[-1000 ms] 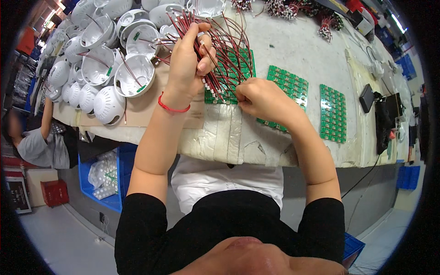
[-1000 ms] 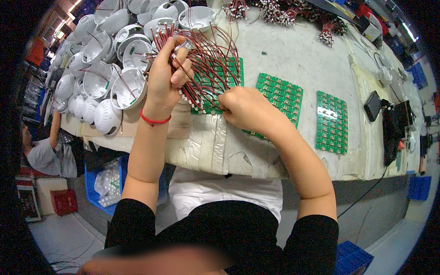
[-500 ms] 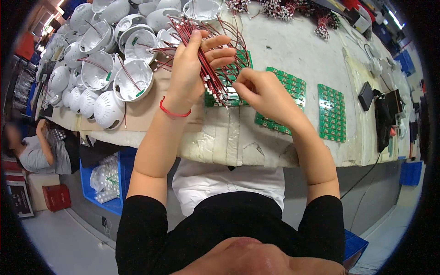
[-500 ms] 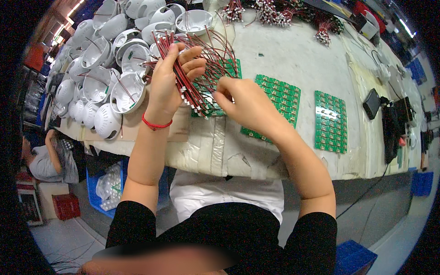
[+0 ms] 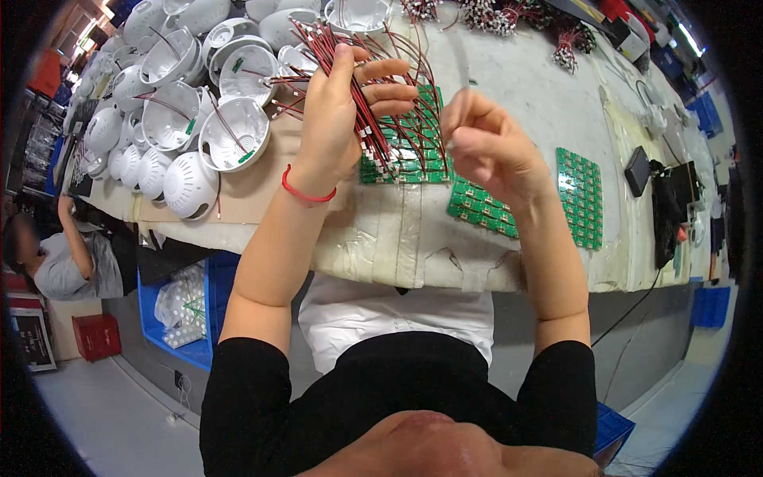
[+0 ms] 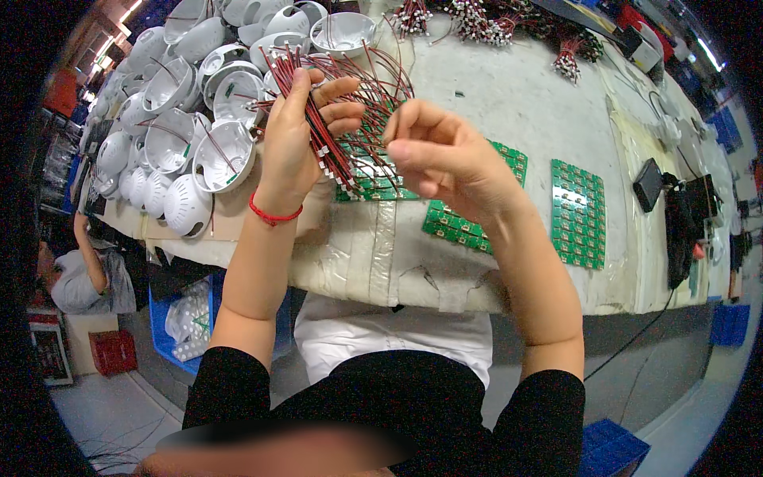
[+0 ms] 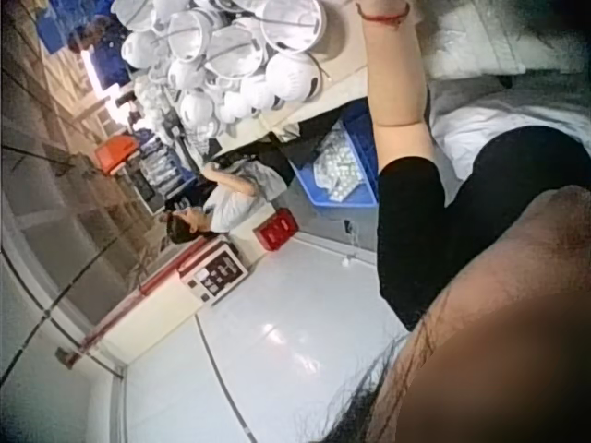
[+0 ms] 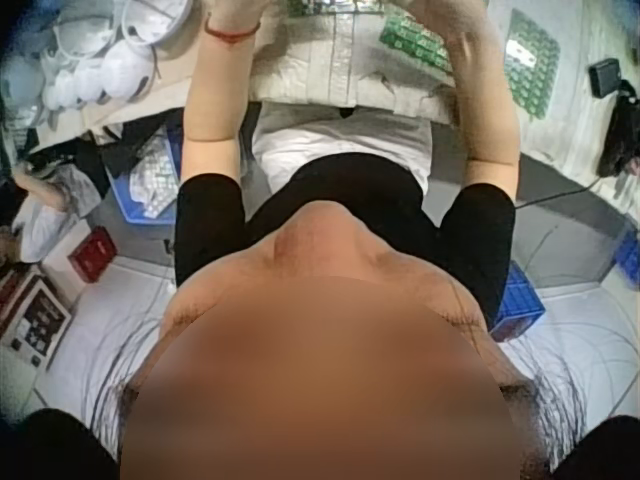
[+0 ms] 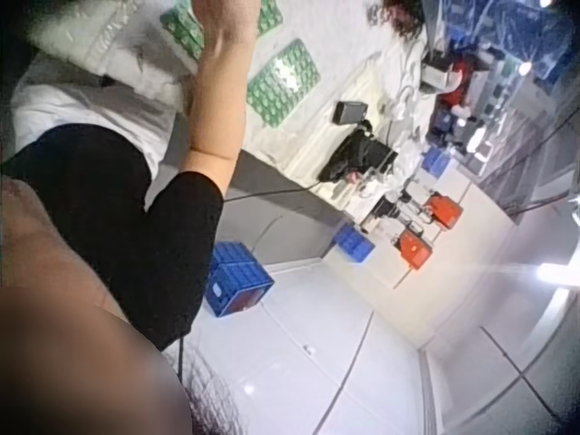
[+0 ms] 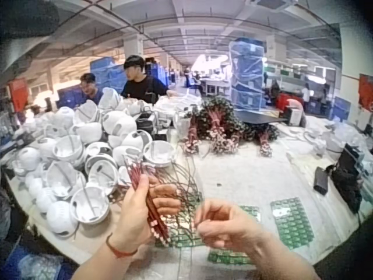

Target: The person inserts red and black wires into green circuit boards arranged on a table. They hold a bundle of wires in one hand and use the other to place individual wires into the board slots. The person briefly touches their face near the end of the clip.

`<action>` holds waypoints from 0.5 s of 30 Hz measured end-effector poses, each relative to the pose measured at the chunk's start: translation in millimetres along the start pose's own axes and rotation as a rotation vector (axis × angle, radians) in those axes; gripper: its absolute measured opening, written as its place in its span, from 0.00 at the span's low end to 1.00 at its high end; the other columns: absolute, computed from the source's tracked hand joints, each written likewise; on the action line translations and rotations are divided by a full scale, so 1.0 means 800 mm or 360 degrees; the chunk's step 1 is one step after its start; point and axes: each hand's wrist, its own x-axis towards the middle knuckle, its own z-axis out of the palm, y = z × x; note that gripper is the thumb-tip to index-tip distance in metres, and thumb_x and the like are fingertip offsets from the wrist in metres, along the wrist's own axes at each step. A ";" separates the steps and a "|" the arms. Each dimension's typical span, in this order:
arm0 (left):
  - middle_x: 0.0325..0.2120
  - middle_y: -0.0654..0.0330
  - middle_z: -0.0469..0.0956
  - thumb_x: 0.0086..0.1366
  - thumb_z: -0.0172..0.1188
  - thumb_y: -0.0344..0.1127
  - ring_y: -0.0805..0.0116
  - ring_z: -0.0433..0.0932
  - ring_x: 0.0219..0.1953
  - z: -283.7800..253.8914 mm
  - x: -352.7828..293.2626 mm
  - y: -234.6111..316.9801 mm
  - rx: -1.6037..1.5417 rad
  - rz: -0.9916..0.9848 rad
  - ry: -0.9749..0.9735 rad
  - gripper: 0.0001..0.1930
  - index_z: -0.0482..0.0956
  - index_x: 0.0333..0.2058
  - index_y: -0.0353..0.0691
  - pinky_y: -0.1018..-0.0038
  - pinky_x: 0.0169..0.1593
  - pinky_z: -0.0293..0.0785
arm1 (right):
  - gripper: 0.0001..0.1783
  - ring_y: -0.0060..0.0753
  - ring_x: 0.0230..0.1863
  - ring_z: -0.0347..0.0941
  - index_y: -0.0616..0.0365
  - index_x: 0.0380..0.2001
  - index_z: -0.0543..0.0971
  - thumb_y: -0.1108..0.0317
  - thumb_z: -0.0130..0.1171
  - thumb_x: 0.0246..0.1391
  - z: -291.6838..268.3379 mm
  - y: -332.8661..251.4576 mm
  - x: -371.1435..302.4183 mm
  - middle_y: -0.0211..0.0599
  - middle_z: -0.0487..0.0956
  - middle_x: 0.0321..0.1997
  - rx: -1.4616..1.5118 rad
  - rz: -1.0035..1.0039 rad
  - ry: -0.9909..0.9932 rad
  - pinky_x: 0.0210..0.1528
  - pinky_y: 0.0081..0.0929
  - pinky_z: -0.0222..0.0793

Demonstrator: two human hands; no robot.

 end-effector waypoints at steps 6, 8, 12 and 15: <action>0.30 0.51 0.76 0.69 0.40 0.47 0.67 0.77 0.21 -0.016 0.008 0.004 0.0086 0.0020 0.0107 0.16 0.63 0.39 0.37 0.76 0.20 0.75 | 0.08 0.20 0.23 0.75 0.65 0.31 0.74 0.70 0.57 0.51 0.003 0.016 0.008 0.37 0.79 0.27 -0.0955 0.0170 0.0104 0.20 0.15 0.67; 0.27 0.54 0.75 0.69 0.41 0.47 0.71 0.73 0.17 -0.015 0.007 0.007 -0.0007 0.0037 0.0109 0.16 0.63 0.39 0.37 0.79 0.17 0.68 | 0.08 0.20 0.23 0.74 0.67 0.30 0.75 0.71 0.57 0.51 0.000 0.037 0.013 0.38 0.79 0.27 -0.1429 0.0158 0.0053 0.22 0.16 0.68; 0.25 0.57 0.74 0.69 0.42 0.46 0.74 0.70 0.15 -0.016 0.008 0.007 -0.0083 0.0021 0.0085 0.15 0.64 0.39 0.37 0.80 0.15 0.62 | 0.05 0.50 0.29 0.73 0.66 0.25 0.76 0.74 0.54 0.44 0.001 0.050 0.013 0.47 0.75 0.26 -0.2205 -0.0294 -0.0058 0.33 0.38 0.69; 0.24 0.58 0.74 0.69 0.43 0.46 0.75 0.70 0.14 -0.018 0.007 0.006 -0.0173 0.0020 0.0013 0.16 0.64 0.39 0.37 0.81 0.14 0.61 | 0.05 0.50 0.34 0.71 0.66 0.24 0.75 0.74 0.55 0.43 0.003 0.054 0.013 0.47 0.72 0.28 -0.2237 -0.0272 -0.0057 0.37 0.41 0.67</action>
